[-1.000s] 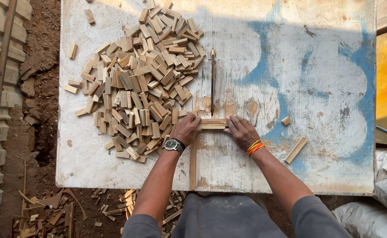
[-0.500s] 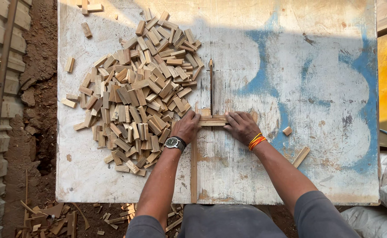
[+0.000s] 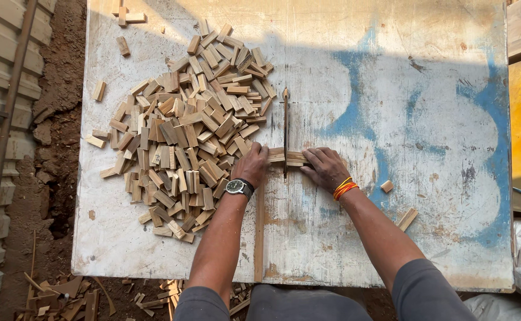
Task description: The person stacks small wooden pieces on a table saw and cuts them into shorter segments using the saw blade. They repeatedly gather cut pieces from the floor and place them back on the table to continue cutting.
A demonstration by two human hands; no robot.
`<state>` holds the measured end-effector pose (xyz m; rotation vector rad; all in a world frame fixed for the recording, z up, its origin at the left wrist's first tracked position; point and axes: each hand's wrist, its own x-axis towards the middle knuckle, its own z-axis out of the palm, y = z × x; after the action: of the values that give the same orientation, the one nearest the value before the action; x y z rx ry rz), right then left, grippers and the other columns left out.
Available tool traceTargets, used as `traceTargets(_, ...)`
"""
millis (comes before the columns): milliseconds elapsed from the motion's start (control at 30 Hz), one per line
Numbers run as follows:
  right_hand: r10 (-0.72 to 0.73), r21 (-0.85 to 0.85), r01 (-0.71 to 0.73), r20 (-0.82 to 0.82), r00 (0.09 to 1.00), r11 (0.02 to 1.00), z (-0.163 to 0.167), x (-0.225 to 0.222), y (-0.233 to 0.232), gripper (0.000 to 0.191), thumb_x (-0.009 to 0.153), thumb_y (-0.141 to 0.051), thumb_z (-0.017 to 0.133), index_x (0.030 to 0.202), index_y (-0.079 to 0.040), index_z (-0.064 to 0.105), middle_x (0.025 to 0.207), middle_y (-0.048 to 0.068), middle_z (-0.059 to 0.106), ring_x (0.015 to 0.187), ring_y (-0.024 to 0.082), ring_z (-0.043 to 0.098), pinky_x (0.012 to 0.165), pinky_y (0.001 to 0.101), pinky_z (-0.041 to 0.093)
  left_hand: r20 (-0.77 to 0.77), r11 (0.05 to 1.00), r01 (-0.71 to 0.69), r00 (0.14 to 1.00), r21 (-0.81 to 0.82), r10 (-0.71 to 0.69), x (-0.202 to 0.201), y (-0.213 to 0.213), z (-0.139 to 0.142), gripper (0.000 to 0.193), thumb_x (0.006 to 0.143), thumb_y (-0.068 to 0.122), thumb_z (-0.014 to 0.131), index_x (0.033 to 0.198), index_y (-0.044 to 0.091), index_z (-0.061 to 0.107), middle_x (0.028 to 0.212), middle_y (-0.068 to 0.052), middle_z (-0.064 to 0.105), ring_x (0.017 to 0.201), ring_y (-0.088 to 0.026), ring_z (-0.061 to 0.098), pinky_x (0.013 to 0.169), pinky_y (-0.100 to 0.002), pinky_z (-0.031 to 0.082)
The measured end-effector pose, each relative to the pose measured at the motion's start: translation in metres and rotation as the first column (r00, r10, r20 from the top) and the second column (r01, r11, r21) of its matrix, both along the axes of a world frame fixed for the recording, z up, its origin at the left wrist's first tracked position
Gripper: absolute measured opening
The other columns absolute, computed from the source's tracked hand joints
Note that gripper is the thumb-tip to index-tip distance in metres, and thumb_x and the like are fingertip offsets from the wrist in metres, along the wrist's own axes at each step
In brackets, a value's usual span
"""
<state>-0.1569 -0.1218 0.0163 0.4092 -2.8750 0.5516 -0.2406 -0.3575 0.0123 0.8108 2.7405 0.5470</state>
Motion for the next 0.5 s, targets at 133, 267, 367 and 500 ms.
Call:
traceTargets(133, 0.004, -0.076, -0.001, 0.036, 0.999, 0.997, -0.005, 0.008, 0.002, 0.048, 0.086, -0.032, 0.075, 0.125, -0.005, 0.064, 0.122, 0.011, 0.068, 0.115, 0.03, 0.061, 0.099, 0.0428, 0.052, -0.142, 0.906, -0.329, 0.917, 0.266, 0.374, -0.008, -0.007, 0.009, 0.044, 0.095, 0.026, 0.074, 0.13, 0.006, 0.056, 0.118, -0.013, 0.058, 0.093, -0.03, 0.07, 0.076, -0.041, 0.062)
traceTargets(267, 0.101, -0.097, -0.097, 0.036, 0.994, 0.991, -0.02, 0.062, -0.012, 0.047, 0.085, -0.034, 0.075, 0.12, -0.003, 0.065, 0.116, 0.013, 0.068, 0.109, 0.029, 0.062, 0.095, 0.0421, 0.054, 0.243, 0.408, -0.806, 0.537, 0.428, 0.808, 0.03, -0.043, 0.021, 0.092, 0.086, 0.035, 0.078, 0.155, -0.001, 0.028, 0.112, -0.01, 0.058, 0.08, -0.026, 0.065, 0.065, -0.036, 0.062)
traceTargets(367, 0.148, -0.154, -0.139, 0.048, 0.988, 0.978, -0.029, 0.104, -0.038, 0.046, 0.086, -0.035, 0.076, 0.119, -0.005, 0.065, 0.116, 0.012, 0.069, 0.111, 0.029, 0.063, 0.097, 0.0438, 0.053, 0.119, 0.876, -0.407, 0.913, 0.257, 0.389, 0.09, -0.063, 0.02, 0.079, 0.089, 0.035, 0.079, 0.153, 0.006, 0.042, 0.118, -0.01, 0.058, 0.099, -0.024, 0.065, 0.074, -0.036, 0.06)
traceTargets(500, 0.132, -0.149, -0.124, 0.046, 0.99, 0.981, -0.035, 0.113, -0.069, 0.048, 0.087, -0.033, 0.075, 0.124, -0.004, 0.064, 0.12, 0.012, 0.068, 0.114, 0.03, 0.062, 0.099, 0.0437, 0.052, 0.194, 0.991, 0.05, 0.978, 0.123, -0.074, 0.134, -0.059, 0.004, 0.07, 0.075, 0.025, 0.081, 0.139, 0.012, 0.057, 0.126, -0.011, 0.054, 0.11, -0.029, 0.061, 0.086, -0.042, 0.058)
